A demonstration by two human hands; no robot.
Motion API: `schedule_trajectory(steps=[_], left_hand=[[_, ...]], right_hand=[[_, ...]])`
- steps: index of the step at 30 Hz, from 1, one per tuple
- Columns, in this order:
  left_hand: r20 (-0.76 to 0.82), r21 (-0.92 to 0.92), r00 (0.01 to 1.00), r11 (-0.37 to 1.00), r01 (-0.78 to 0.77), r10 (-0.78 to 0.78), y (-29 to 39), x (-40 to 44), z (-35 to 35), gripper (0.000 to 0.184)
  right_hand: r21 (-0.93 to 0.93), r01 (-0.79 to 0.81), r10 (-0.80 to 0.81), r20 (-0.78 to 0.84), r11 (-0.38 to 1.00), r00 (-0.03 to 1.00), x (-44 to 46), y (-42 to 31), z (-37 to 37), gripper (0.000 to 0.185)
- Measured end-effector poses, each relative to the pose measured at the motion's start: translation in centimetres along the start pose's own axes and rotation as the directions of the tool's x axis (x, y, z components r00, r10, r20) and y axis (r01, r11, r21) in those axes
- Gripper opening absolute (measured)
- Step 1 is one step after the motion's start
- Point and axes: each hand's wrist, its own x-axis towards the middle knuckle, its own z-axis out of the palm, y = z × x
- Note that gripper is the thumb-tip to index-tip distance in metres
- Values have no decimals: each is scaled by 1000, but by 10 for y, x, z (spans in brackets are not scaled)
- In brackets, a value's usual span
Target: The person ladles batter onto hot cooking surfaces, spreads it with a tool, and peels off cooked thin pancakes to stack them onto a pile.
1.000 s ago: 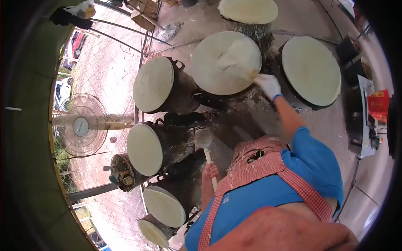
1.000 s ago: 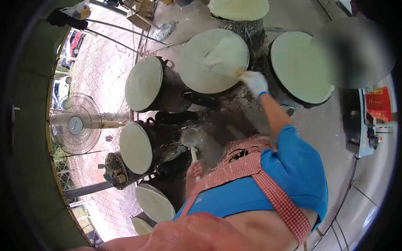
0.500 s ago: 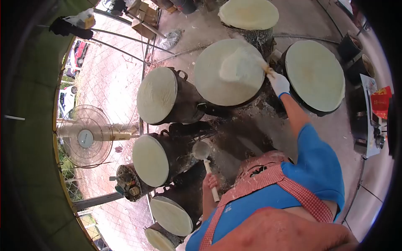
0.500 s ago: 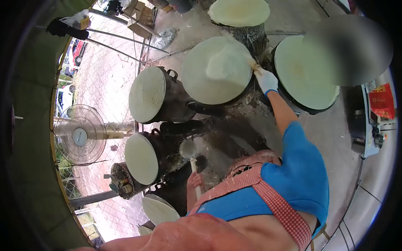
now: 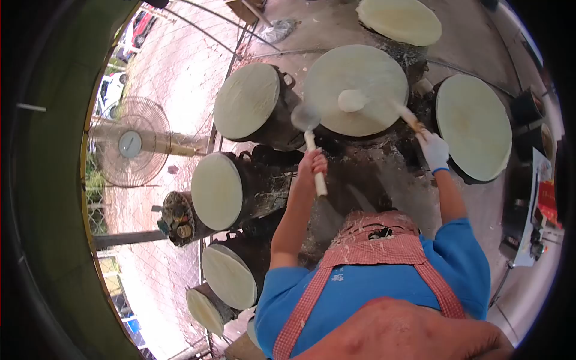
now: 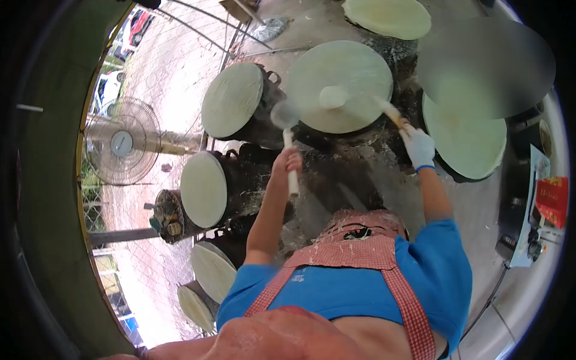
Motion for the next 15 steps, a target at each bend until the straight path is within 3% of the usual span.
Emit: schedule_trajectory(steps=[1, 3, 5, 7, 8, 9, 10, 11, 12, 15], left_hand=[[-4, 33, 999, 998, -50, 50, -9, 7, 16, 26], [-69, 423, 932, 856, -296, 356, -33, 28, 38, 24], [10, 540, 872, 731, -417, 490, -58, 51, 49, 23], [-25, 440, 961, 866, -236, 275, -54, 90, 34, 24], [-69, 165, 997, 986, 31, -20, -43, 88, 32, 23], [102, -14, 974, 978, 206, -203, -40, 60, 35, 24], [76, 186, 997, 982, -14, 0, -42, 29, 11, 25], [101, 382, 973, 895, -229, 206, -50, 2, -10, 25], [95, 378, 973, 897, -230, 209, -58, -17, -19, 25], [-162, 390, 966, 912, -127, 204, -70, -62, -42, 21]], right_hand=[[-43, -93, 92, -23, 995, 996, -8, 3, 0, 26], [-161, -64, 65, 5, 985, 998, -34, -2, 10, 25], [-124, 110, -102, 65, 986, 993, -63, -20, 30, 21], [147, 67, -59, -54, 987, 997, -78, -58, 27, 16], [153, 51, -45, -38, 987, 998, -79, -64, 28, 17], [143, 39, -37, -17, 989, 999, -82, -66, 18, 17], [145, 63, -62, -15, 987, 998, -90, -68, 0, 18], [147, 98, -96, -21, 984, 995, -92, -68, -17, 19], [147, 159, -149, -75, 976, 986, -101, -65, -30, 23], [182, 246, -233, -88, 952, 968, -122, -60, -13, 30]])
